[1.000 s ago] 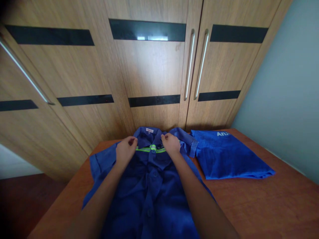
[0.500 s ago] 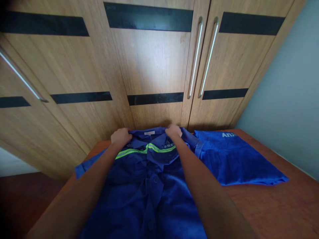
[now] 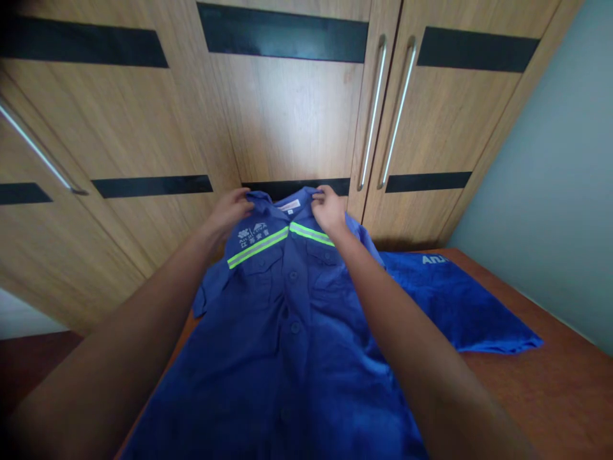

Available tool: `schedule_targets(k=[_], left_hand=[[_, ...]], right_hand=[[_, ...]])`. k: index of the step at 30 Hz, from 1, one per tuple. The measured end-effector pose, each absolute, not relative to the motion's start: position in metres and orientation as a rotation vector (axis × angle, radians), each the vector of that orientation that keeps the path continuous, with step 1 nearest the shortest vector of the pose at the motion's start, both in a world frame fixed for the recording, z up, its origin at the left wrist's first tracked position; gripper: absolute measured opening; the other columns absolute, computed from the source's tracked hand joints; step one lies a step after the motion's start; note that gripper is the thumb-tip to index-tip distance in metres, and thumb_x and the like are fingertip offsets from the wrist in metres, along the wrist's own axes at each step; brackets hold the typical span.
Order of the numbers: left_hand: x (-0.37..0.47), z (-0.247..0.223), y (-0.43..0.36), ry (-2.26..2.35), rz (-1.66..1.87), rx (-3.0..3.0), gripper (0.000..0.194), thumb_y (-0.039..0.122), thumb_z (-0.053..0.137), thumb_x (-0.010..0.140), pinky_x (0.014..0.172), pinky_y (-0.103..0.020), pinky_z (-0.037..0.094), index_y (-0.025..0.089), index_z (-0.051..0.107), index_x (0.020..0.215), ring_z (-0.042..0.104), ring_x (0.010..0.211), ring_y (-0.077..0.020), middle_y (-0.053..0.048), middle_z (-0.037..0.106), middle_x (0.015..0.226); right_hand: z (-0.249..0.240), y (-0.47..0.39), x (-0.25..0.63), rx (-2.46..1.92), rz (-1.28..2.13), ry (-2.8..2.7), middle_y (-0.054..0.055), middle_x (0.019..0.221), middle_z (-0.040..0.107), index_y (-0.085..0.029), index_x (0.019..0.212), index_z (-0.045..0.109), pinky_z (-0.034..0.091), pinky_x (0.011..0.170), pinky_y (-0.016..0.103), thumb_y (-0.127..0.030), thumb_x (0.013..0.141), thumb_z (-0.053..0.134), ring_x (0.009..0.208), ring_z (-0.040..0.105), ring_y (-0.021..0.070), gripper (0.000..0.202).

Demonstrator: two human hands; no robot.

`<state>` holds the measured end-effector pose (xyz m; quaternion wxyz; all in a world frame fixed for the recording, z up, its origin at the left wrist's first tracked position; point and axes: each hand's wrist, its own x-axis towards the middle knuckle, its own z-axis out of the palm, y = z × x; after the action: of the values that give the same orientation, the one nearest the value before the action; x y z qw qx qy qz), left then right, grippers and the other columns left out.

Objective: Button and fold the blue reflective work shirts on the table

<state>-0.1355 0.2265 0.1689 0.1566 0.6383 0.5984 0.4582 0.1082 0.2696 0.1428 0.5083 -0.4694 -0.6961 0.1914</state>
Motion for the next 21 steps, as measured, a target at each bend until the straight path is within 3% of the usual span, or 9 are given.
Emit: schedule_targets(k=[3,6,8,11,13,18,21], left_hand=[[-0.127,0.147,0.218,1.735,1.026,2.097,0.083,0.02,0.061,0.077,0.1,-0.036,0.046,0.011,0.021,0.149,0.054,0.123,-0.025,-0.017,0.05,0.141],[-0.128,0.118,0.19,1.92,0.788,2.302,0.072,0.021,0.059,0.078,0.112,-0.039,0.032,0.008,0.033,0.143,0.039,0.135,-0.0285,-0.018,0.042,0.146],[-0.133,0.097,0.16,1.978,0.709,2.305,0.059,0.021,0.055,0.08,0.112,-0.043,0.031,0.007,0.044,0.136,0.043,0.132,-0.0307,-0.02,0.05,0.139],[-0.142,0.064,0.103,1.995,0.556,2.328,0.045,0.025,0.053,0.083,0.106,-0.046,0.039,0.008,0.056,0.125,0.054,0.122,-0.0327,-0.021,0.059,0.127],[-0.149,0.043,0.062,2.013,0.502,2.348,0.047,0.032,0.052,0.086,0.108,-0.048,0.036,0.008,0.055,0.126,0.048,0.127,-0.0346,-0.022,0.052,0.136],[-0.174,0.009,-0.023,2.043,0.414,2.523,0.064,0.051,0.042,0.092,0.113,-0.048,0.032,0.019,0.033,0.147,0.028,0.142,-0.0308,-0.013,0.02,0.158],[-0.189,0.006,-0.05,2.008,0.272,2.549,0.064,0.053,0.043,0.091,0.113,-0.048,0.031,0.025,0.032,0.148,0.029,0.142,-0.0286,-0.008,0.024,0.157]], right_hand=[[0.124,0.265,0.107,-1.167,0.443,-1.863,0.015,0.135,0.056,-0.013,0.137,0.043,0.042,0.104,0.041,-0.006,0.069,0.06,0.124,0.053,0.0252,0.071],[0.104,0.248,0.113,-1.179,0.431,-1.952,0.015,0.137,0.053,-0.012,0.134,0.048,0.035,0.11,0.041,-0.005,0.069,0.06,0.129,0.048,0.0258,0.067],[0.092,0.229,0.124,-1.182,0.422,-2.013,0.013,0.132,0.058,-0.013,0.128,0.055,0.035,0.111,0.041,-0.006,0.071,0.057,0.127,0.05,0.0249,0.057],[0.07,0.18,0.146,-1.176,0.411,-2.103,0.011,0.124,0.063,-0.016,0.118,0.062,0.037,0.109,0.042,-0.007,0.073,0.056,0.121,0.054,0.0246,0.046],[0.051,0.133,0.163,-1.191,0.311,-2.16,0.014,0.131,0.058,-0.015,0.123,0.059,0.034,0.11,0.045,-0.014,0.08,0.053,0.127,0.049,0.0257,0.044],[0.003,0.011,0.195,-1.319,0.219,-2.352,0.013,0.152,0.034,-0.019,0.143,0.042,0.03,0.112,0.051,-0.036,0.093,0.045,0.14,0.03,0.0286,0.053],[-0.01,-0.02,0.212,-1.321,0.234,-2.506,0.008,0.156,0.025,-0.025,0.147,0.034,0.022,0.115,0.054,-0.047,0.095,0.042,0.144,0.019,0.0288,0.058]])
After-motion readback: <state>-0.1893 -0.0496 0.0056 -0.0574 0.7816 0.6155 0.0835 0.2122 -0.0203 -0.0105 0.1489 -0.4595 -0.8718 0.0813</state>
